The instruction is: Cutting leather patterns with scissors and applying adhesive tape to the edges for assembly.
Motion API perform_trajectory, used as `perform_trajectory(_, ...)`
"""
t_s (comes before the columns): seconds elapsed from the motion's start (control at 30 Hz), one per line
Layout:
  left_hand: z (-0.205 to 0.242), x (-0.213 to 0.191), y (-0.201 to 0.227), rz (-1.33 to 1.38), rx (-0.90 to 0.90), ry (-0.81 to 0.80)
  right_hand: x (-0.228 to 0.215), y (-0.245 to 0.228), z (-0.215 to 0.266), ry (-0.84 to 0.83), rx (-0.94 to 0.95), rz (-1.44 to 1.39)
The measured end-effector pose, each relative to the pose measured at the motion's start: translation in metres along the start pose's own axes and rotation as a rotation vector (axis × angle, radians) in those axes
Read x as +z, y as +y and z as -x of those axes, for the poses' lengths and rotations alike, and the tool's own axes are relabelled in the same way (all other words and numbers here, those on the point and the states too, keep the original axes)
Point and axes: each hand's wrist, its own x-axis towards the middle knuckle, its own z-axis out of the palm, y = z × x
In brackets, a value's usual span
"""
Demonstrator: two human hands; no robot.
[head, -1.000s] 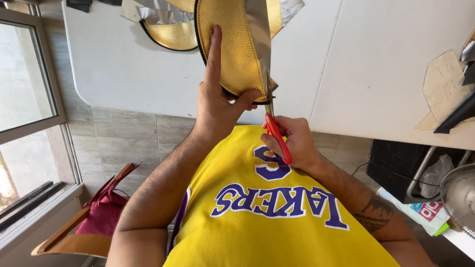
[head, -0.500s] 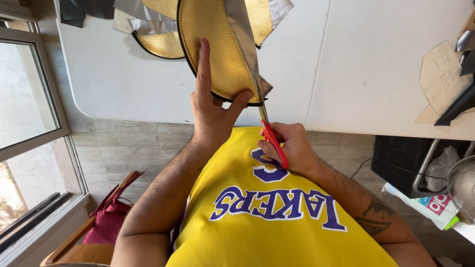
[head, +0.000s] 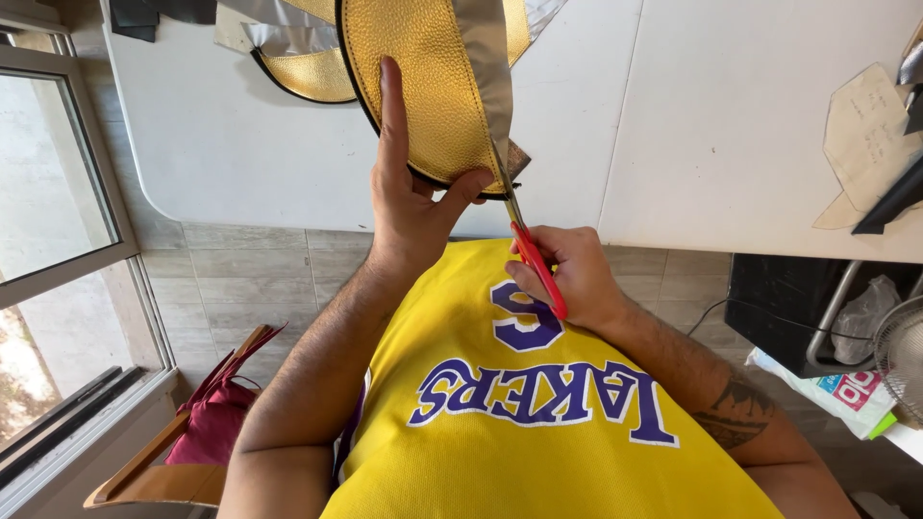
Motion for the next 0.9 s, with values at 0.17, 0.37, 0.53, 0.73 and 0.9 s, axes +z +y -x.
perform_trajectory(0.17,0.001,0.003,0.000,0.051,-0.027,0.021,0.010,0.004,0.009,0.050,-0.022,0.057)
perform_trajectory(0.37,0.003,0.007,0.009,0.241,-0.085,0.013,0.007,0.005,0.011,0.053,-0.060,-0.006)
perform_trajectory(0.53,0.005,0.009,0.008,0.083,-0.039,-0.009,0.001,-0.001,0.003,0.014,0.077,-0.067)
perform_trajectory(0.73,0.003,0.008,-0.002,0.114,-0.034,0.030,0.011,0.003,0.015,0.142,-0.077,-0.076)
perform_trajectory(0.9,-0.008,0.001,0.000,0.128,0.002,0.052,0.000,0.004,0.017,0.071,0.034,-0.109)
